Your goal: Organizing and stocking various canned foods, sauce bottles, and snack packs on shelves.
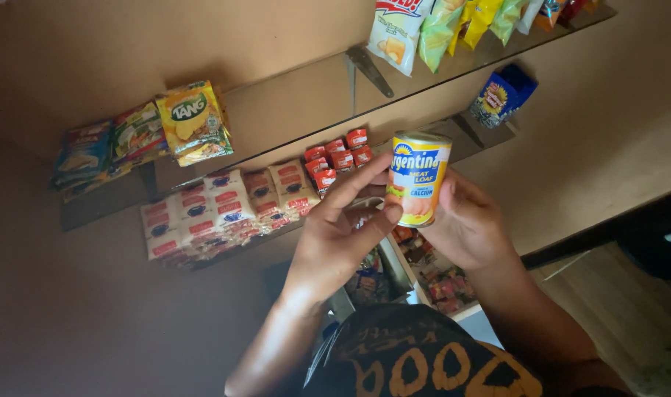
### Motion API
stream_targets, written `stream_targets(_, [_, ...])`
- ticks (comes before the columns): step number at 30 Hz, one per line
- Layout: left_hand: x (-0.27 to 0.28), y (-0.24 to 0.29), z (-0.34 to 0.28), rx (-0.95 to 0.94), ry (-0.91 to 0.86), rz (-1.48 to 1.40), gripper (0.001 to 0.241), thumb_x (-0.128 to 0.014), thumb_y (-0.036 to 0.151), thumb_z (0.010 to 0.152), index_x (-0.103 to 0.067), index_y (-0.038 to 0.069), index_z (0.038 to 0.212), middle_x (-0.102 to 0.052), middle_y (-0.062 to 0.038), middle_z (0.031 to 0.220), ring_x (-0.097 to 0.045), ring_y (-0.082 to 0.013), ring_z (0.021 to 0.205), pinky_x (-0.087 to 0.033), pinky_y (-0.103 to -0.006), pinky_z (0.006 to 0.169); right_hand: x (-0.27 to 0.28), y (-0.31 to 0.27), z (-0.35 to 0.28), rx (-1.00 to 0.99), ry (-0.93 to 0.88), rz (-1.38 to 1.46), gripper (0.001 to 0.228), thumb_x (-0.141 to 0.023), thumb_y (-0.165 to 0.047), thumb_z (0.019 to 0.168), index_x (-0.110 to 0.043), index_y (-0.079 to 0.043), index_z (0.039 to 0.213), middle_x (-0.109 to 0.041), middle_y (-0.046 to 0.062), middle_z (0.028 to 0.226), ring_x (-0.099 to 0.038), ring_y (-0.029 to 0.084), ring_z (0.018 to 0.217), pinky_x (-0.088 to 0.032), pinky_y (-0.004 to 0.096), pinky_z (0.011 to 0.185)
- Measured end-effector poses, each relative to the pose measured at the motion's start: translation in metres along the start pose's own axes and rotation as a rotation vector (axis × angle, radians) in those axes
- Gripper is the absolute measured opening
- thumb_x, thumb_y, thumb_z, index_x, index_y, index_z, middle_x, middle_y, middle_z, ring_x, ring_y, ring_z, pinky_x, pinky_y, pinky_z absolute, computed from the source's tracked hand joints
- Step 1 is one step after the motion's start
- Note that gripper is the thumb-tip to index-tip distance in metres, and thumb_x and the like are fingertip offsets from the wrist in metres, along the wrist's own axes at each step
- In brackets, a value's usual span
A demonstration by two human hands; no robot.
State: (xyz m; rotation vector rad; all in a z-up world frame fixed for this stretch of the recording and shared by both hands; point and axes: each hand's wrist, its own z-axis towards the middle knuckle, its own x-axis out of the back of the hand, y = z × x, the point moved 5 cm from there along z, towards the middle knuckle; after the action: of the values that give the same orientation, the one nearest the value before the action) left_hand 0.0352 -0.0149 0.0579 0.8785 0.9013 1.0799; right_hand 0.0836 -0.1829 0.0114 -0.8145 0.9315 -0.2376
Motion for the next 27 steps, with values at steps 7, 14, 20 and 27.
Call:
stream_targets(7, [-0.001, -0.004, 0.004, 0.054, -0.051, -0.101, 0.062, -0.070, -0.006, 0.098, -0.050, 0.008, 0.155, -0.061, -0.006, 0.135, -0.060, -0.0158, 0.125, -0.055, -0.0329, 0.105, 0.015, 0.010, -0.002, 0.000, -0.069, 0.071, 0.049, -0.057, -0.031, 0.112, -0.048, 0.003, 0.146, -0.055, 0.021, 0.149, -0.055, 0.032, 0.140, -0.041, 0.053, 0.120])
stream_targets(14, [-0.002, -0.008, 0.011, -0.030, 0.050, -0.072, 0.064, -0.074, -0.005, 0.095, -0.050, 0.008, 0.154, -0.063, -0.006, 0.133, -0.063, -0.0152, 0.124, -0.057, -0.0344, 0.108, 0.021, -0.001, -0.004, 0.284, 0.290, -0.345, 0.038, -0.057, -0.008, 0.109, -0.058, -0.002, 0.146, -0.062, 0.016, 0.144, -0.062, 0.028, 0.129, -0.051, 0.050, 0.111])
stream_targets(20, [-0.004, -0.014, 0.008, 0.027, 0.059, -0.047, 0.065, -0.078, -0.002, 0.093, -0.052, 0.007, 0.152, -0.064, -0.006, 0.119, -0.065, -0.0152, 0.114, -0.060, -0.0339, 0.100, 0.036, 0.003, -0.009, 0.250, 0.379, -0.222, 0.034, -0.059, -0.006, 0.107, -0.059, 0.001, 0.141, -0.064, 0.018, 0.139, -0.065, 0.029, 0.125, -0.056, 0.051, 0.106])
stream_targets(27, [-0.004, -0.018, 0.001, 0.015, 0.065, -0.078, 0.065, -0.078, -0.001, 0.092, -0.052, 0.007, 0.151, -0.064, -0.006, 0.118, -0.066, -0.0167, 0.114, -0.060, -0.0345, 0.101, 0.023, 0.003, -0.016, 0.189, 0.297, -0.186, 0.042, -0.059, -0.009, 0.106, -0.053, 0.006, 0.146, -0.065, 0.016, 0.140, -0.066, 0.028, 0.126, -0.055, 0.046, 0.108])
